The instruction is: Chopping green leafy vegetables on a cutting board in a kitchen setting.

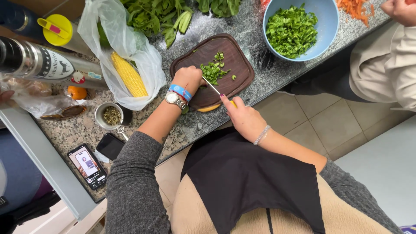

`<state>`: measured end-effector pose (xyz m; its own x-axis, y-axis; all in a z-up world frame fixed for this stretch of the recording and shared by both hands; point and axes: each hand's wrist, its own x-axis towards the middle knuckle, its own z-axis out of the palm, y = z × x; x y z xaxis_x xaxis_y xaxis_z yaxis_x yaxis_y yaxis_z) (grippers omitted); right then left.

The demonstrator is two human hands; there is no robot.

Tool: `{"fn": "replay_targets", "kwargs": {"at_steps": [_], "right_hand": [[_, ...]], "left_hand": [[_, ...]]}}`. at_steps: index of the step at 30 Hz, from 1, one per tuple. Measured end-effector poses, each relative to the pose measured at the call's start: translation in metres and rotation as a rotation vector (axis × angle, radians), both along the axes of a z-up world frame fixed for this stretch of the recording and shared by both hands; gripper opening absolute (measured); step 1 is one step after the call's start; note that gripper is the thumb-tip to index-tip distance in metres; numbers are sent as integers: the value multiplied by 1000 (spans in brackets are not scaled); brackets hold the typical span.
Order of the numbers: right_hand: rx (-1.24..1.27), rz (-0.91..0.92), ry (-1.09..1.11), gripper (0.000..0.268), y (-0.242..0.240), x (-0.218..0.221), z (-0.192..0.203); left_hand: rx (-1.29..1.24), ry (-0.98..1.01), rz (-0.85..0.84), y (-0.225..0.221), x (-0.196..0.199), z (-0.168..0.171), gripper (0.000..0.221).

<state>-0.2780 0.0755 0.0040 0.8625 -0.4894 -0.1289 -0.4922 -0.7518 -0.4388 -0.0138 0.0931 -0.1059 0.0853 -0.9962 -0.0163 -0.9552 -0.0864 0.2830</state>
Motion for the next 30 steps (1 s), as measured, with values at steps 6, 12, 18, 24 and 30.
{"fn": "replay_targets", "kwargs": {"at_steps": [6,12,18,24,30], "right_hand": [[-19,21,0,65,-3,15,-37],[-6,18,6,62,7,-29,-33],[2,-17,-49,57,11,-32,-14],[-28,17,5,56,6,4,-1],[-51,68,99,69,4,17,-13]], "left_hand": [[46,-4,-13,-1,-6,-4,36],[-122,-60,90,34,-31,-20,15],[-336,-9,207,46,-46,24,20],[-158,63,231,35,-32,8,14],[-86,20,182,23,-24,11,16]]}}
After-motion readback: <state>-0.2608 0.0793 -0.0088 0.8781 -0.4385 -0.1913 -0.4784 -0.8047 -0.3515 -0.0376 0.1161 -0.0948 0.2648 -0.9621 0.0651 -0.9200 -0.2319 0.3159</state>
